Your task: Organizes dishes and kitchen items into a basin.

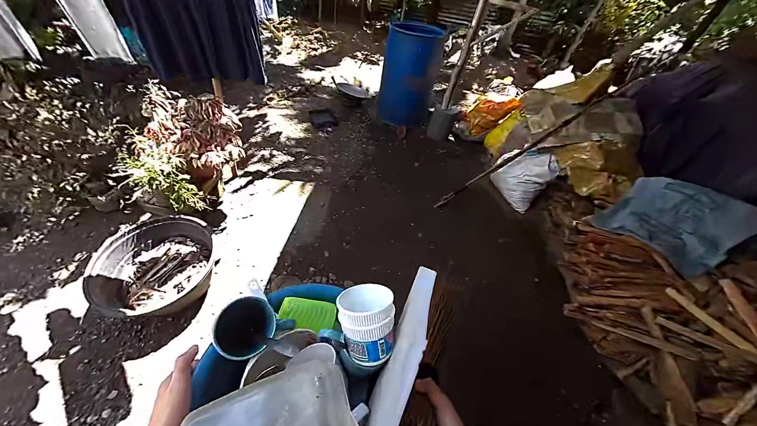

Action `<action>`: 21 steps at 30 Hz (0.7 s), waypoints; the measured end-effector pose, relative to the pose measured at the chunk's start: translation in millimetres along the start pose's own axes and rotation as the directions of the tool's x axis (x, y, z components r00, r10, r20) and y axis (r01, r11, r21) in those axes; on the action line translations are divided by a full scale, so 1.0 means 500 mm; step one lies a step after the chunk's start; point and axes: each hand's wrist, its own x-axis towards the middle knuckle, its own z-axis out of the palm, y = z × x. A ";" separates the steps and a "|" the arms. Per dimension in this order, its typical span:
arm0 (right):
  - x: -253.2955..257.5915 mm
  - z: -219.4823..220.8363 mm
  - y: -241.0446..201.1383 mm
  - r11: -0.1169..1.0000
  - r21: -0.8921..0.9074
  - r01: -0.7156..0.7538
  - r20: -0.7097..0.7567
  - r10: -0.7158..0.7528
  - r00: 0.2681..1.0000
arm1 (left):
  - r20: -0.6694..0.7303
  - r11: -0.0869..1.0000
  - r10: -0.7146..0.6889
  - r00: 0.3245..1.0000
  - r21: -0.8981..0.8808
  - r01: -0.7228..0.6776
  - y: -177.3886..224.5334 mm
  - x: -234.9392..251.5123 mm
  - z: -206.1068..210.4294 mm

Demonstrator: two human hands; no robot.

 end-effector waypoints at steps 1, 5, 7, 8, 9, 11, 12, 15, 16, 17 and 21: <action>0.040 0.027 -0.038 1.000 0.010 0.009 -0.008 -0.009 1.000 | 0.012 1.000 0.016 1.000 -0.001 -0.016 0.033 0.048 0.047; 0.254 0.128 -0.202 0.998 0.054 0.017 0.024 -0.019 1.000 | 0.045 0.999 0.047 0.998 -0.028 -0.046 0.155 0.243 0.249; 0.366 0.175 -0.281 0.998 0.061 0.015 0.030 -0.017 0.999 | 0.022 0.999 0.016 1.000 -0.037 -0.016 0.198 0.319 0.347; 0.420 0.207 -0.332 0.999 0.044 0.026 0.032 -0.028 0.999 | 0.003 0.999 0.004 1.000 -0.050 -0.003 0.225 0.359 0.399; 0.468 0.239 -0.373 0.999 0.012 0.031 0.031 -0.032 0.999 | -0.010 0.998 -0.011 1.000 -0.055 0.011 0.250 0.397 0.439; 0.559 0.313 -0.456 0.997 -0.072 0.025 0.034 -0.022 0.999 | -0.028 0.998 -0.030 0.999 -0.050 0.028 0.306 0.486 0.507; 0.601 0.350 -0.497 0.994 -0.103 0.019 0.040 -0.015 0.999 | -0.027 0.997 -0.042 0.999 -0.059 0.040 0.329 0.531 0.539; 0.735 0.467 -0.615 0.987 -0.157 0.034 0.068 -0.024 0.997 | -0.051 0.993 -0.065 0.997 -0.101 0.060 0.398 0.663 0.635; 0.783 0.512 -0.650 0.984 -0.171 0.051 0.078 -0.038 0.996 | -0.067 0.993 -0.064 0.996 -0.104 0.057 0.424 0.712 0.665; 0.834 0.559 -0.683 0.980 -0.187 0.066 0.084 -0.051 0.995 | -0.089 0.995 -0.052 0.995 -0.094 0.044 0.450 0.764 0.694; 1.040 0.759 -0.778 0.979 -0.179 0.096 0.130 -0.073 0.989 | -0.088 0.996 -0.072 0.994 0.041 0.076 0.608 0.894 0.771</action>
